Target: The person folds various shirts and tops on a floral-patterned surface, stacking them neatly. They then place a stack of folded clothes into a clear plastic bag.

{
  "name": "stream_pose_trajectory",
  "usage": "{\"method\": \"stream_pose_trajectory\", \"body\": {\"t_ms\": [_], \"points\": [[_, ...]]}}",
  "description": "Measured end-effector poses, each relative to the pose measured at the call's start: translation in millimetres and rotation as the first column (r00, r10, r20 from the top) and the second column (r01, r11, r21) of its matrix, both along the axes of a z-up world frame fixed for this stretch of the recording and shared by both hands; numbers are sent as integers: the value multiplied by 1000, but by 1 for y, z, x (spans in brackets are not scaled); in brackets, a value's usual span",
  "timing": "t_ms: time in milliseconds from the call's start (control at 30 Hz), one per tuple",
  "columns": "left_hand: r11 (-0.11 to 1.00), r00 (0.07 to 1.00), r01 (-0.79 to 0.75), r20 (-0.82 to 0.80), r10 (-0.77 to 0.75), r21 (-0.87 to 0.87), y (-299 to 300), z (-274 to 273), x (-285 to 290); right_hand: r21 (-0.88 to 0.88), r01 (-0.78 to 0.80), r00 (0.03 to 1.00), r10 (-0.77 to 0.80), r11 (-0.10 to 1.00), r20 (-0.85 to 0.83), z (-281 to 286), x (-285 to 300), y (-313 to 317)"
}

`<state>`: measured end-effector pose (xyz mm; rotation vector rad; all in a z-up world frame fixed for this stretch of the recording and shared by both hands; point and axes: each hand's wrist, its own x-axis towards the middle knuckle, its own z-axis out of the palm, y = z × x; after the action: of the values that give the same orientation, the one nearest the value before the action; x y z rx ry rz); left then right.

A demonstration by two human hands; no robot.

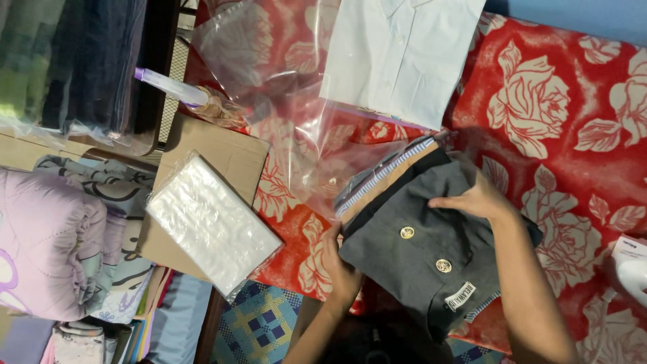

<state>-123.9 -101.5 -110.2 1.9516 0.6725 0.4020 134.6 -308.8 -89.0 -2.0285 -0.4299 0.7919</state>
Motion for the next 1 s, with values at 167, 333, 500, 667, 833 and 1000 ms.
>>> {"method": "stream_pose_trajectory", "body": {"t_ms": [167, 333, 500, 667, 833, 1000], "points": [[969, 976, 217, -41, -214, 121, 40, 15, -3, -86, 31, 999, -33, 996, -30, 40, -9, 14], [749, 910, 410, -177, -376, 520, 44, 44, 113, -182, -36, 999, 35, 983, -9, 28, -16, 13], [593, 799, 596, -473, -370, 542, 31, 7, 173, -153, -31, 999, 26, 988, -36, 28, -20, 8], [655, 737, 633, -581, -346, 413, 39, -53, 193, -106, -27, 999, 24, 994, -27, 33, -19, 12], [813, 812, 493, -500, -301, 311, 44, -74, 207, -60, -96, 993, 100, 994, 57, -16, -23, -19], [916, 912, 360, -276, -305, 176, 26, 21, 202, -49, -227, 937, 232, 973, 263, -6, -24, -1]]}}
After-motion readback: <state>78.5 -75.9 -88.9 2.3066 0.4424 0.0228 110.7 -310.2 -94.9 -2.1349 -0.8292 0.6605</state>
